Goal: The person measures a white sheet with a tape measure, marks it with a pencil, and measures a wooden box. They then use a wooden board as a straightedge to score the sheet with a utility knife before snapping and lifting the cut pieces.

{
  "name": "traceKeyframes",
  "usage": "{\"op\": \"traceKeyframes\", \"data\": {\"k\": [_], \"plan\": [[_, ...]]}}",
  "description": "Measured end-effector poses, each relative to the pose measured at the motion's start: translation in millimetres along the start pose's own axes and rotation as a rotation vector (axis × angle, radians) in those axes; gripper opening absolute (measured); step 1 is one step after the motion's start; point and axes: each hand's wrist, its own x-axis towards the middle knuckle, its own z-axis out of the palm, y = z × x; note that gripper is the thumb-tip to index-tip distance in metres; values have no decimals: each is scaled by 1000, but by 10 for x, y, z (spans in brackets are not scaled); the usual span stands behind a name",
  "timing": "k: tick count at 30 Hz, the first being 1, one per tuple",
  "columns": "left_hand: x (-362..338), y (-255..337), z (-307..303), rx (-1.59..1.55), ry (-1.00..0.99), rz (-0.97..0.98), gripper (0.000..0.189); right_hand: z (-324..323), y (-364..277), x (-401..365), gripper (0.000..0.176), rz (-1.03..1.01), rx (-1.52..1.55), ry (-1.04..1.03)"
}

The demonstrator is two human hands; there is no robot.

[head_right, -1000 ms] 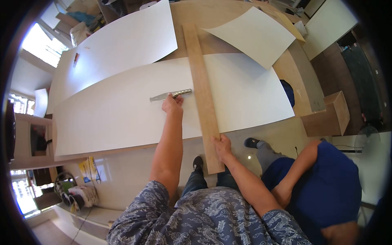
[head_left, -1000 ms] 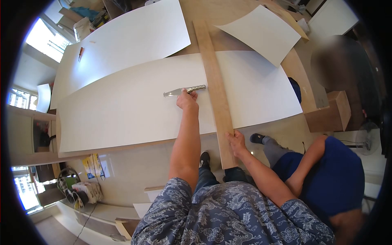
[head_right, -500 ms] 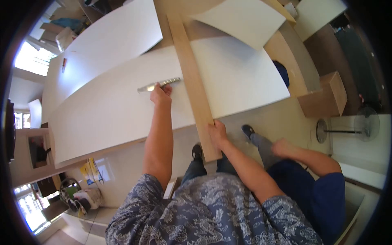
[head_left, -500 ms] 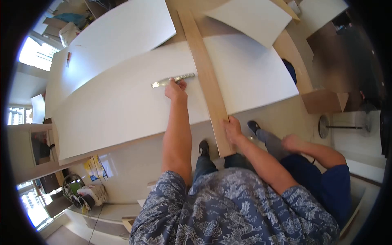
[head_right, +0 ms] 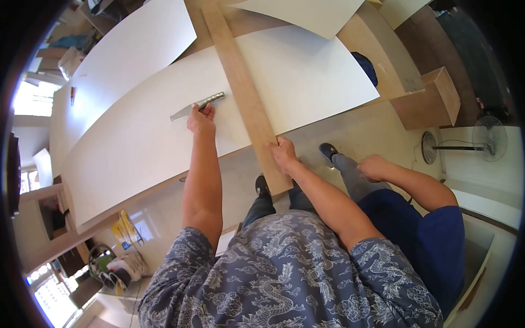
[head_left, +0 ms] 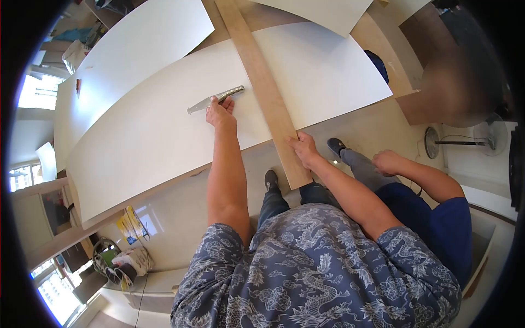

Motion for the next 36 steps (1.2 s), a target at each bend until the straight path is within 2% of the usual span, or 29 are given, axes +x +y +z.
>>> {"op": "traceKeyframes", "data": {"k": [13, 22, 29, 34, 36], "plan": [[4, 27, -26, 26, -47, -16, 24, 17, -40, -5, 25, 31, -13, 20], [64, 16, -47, 18, -54, -12, 22, 52, 12, 17, 23, -26, 41, 45], [508, -141, -225, -22, -186, -84, 21, 50, -102, -50, 31, -4, -137, 97], [371, -51, -235, -30, -209, -127, 19, 45, -46, -18, 34, -33, -97, 78], [293, -6, -261, -57, -219, -139, 21, 34, -66, -36, 34, -49, -170, 95]]}}
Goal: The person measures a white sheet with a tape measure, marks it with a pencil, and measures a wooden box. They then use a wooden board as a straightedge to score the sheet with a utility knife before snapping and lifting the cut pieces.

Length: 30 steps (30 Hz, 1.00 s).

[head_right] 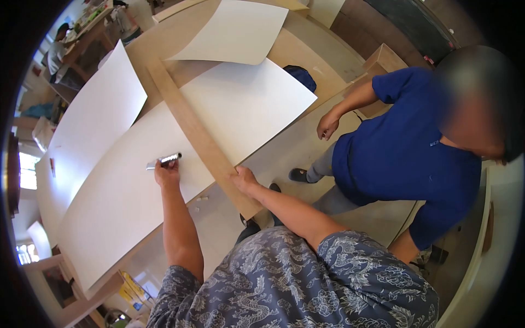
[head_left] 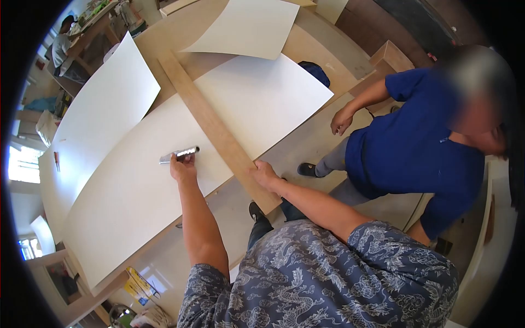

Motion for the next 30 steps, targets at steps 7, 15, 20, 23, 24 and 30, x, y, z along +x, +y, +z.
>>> {"op": "traceKeyframes", "data": {"k": [7, 15, 20, 23, 24, 30], "plan": [[-352, 68, 18, 109, -43, -56, 29, -7, -68, -49, 38, -29, 88, -55], [-428, -8, -57, 173, -119, -76, 19, 7, -57, -17, 37, -22, 3, -29], [-531, -53, -88, 271, -165, 3, 15, 7, -76, -60, 41, -39, 17, -34], [-577, -86, -84, 351, -176, 63, 18, -52, -85, -58, 43, -46, -150, -39], [-617, -87, -56, 386, -180, 88, 21, -88, -157, -81, 44, -17, -279, -31], [-722, -101, -19, 429, -155, 144, 66, -273, -777, -270, 35, -374, -1092, 218]]}}
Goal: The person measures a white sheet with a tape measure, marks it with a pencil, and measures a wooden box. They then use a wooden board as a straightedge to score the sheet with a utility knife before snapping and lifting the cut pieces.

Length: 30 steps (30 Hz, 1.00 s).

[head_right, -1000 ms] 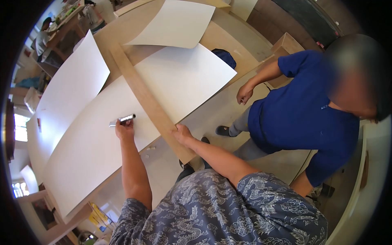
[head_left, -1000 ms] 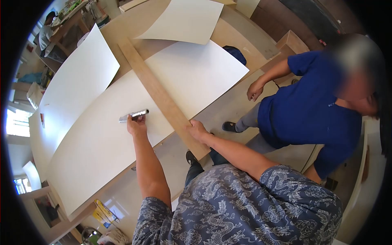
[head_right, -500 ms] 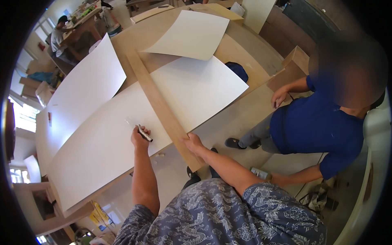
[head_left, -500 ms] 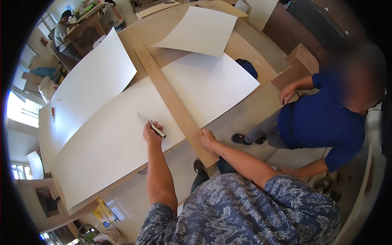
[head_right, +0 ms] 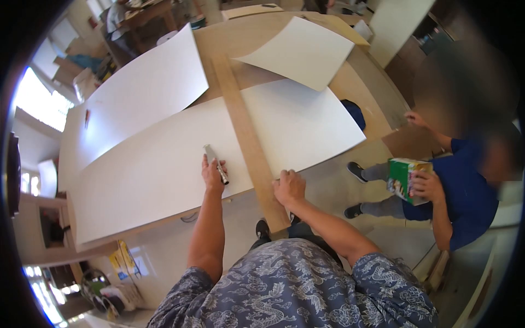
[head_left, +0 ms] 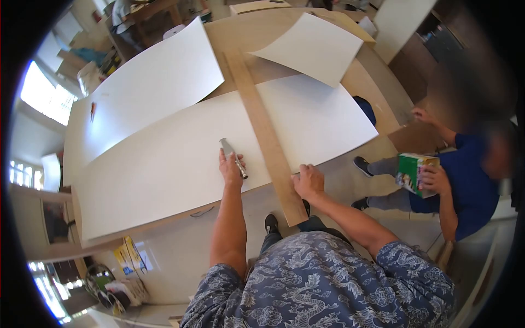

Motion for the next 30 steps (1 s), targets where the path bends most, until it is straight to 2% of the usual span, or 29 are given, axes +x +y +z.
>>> {"op": "traceKeyframes", "data": {"k": [1, 4, 7, 10, 16, 19, 23, 26, 30], "plan": [[5, -12, -6, -10, -17, 6, 67, -48, 10, 107, 32, -103, -50, 82], [18, -19, 4, 16, -29, 13, 69, -51, -32, 651, 25, -318, 50, 197], [-12, 26, 69, 37, -10, -4, 70, -57, -220, 1291, 27, -524, 71, 148], [31, 20, 65, 95, -4, 20, 69, 138, -457, 1933, 33, -595, 14, 104], [64, 79, 315, 333, 107, 57, 66, 363, -1025, 2660, 44, -585, -103, 45], [203, 88, 526, 417, 102, 22, 68, 727, -807, 2780, 48, -612, 100, 141], [551, 218, 785, 495, 58, 52, 66, 792, -777, 2790, 48, -584, 17, 184], [868, 319, 894, 444, 29, 120, 68, 788, -819, 2762, 49, -558, -4, 153], [1156, 402, 910, 300, -26, 95, 69, 797, -806, 2781, 47, -567, -25, 182]]}}
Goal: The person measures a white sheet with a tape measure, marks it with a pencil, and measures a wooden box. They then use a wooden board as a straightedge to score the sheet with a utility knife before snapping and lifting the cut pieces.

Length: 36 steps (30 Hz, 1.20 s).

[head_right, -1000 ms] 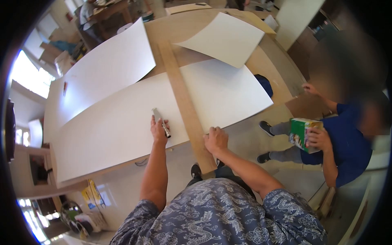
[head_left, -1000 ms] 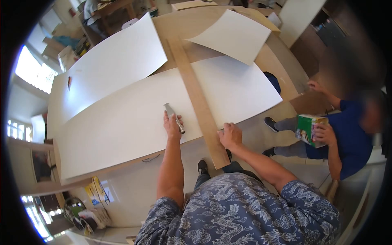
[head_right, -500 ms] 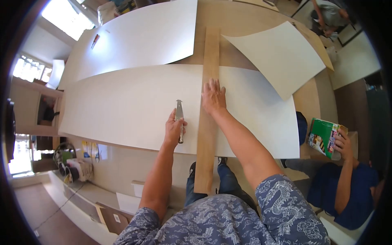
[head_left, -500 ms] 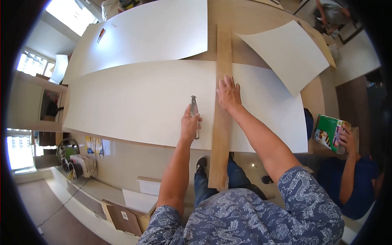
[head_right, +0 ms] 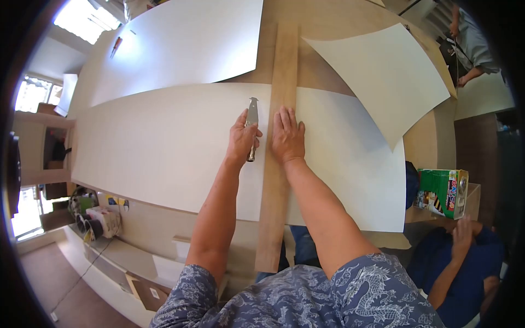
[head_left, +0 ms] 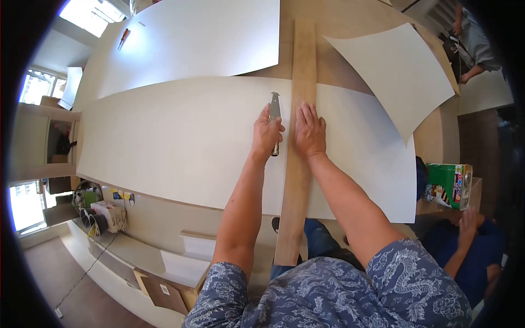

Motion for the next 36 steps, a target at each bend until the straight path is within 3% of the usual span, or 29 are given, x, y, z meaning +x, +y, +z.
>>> {"op": "traceKeyframes", "data": {"k": [3, 9, 10, 25, 36], "plan": [[155, 9, 26, 40, -6, -20, 68, -13, 21, -4, 46, -20, 9, 25], [433, 58, 198, 695, 40, 242, 66, -102, -71, 23, 45, -10, 42, 41], [417, 158, 250, 709, 45, 159, 62, -126, -80, 26, 45, -1, 32, 21], [551, 381, 417, 887, -21, 97, 76, -85, -65, 14, 52, 1, 25, -18], [591, 300, 419, 911, 1, 157, 71, -120, -121, 27, 52, 2, -11, -36]]}}
